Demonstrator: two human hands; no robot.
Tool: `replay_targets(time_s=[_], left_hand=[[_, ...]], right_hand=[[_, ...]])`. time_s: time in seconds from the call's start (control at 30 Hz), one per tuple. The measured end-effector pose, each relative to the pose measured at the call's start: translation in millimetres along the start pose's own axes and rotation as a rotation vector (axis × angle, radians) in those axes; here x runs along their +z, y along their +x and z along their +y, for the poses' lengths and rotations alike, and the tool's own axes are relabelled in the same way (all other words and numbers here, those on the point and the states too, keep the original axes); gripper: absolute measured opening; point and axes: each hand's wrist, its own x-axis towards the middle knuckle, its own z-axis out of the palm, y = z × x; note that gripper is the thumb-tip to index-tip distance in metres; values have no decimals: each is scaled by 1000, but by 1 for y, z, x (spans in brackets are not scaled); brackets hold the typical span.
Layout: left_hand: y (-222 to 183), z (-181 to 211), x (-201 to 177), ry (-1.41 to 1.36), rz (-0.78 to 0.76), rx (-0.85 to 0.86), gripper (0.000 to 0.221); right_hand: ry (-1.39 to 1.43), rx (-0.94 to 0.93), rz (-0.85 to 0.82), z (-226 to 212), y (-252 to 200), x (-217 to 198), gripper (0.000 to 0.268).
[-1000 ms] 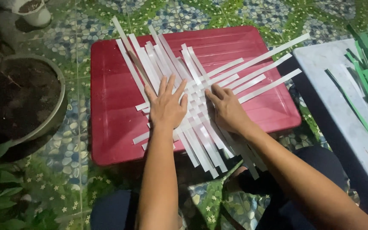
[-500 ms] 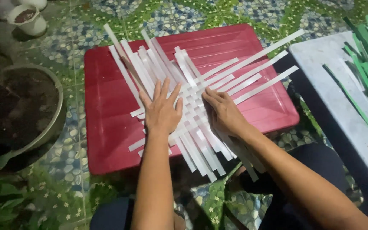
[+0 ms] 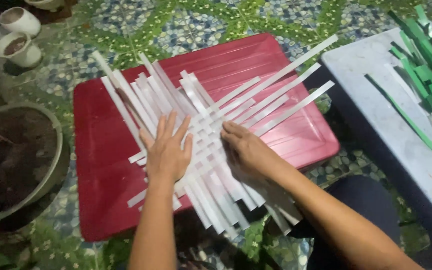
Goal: Weaving white plastic strips together to form a woven mat or component.
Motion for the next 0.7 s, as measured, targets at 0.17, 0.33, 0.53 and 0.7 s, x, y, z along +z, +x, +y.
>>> replay_targets(time_s=[0.17,0.33,0.53,0.7], left_hand=[[1,5,-7,-20,-49,-47,46],[4,9,-8,-13,-67,-56,46],[5,10,-11,-34,-52,-59,45],[3,7,-7,-34,-55,-69,45]], right_hand=[[45,71,-165,-11,0,-30,37],[25,33,-229,-2,-17,-42,38],[1,-8,-245,10,-24,-34,38],[-23,-19,-287,10,-24,-33,38]])
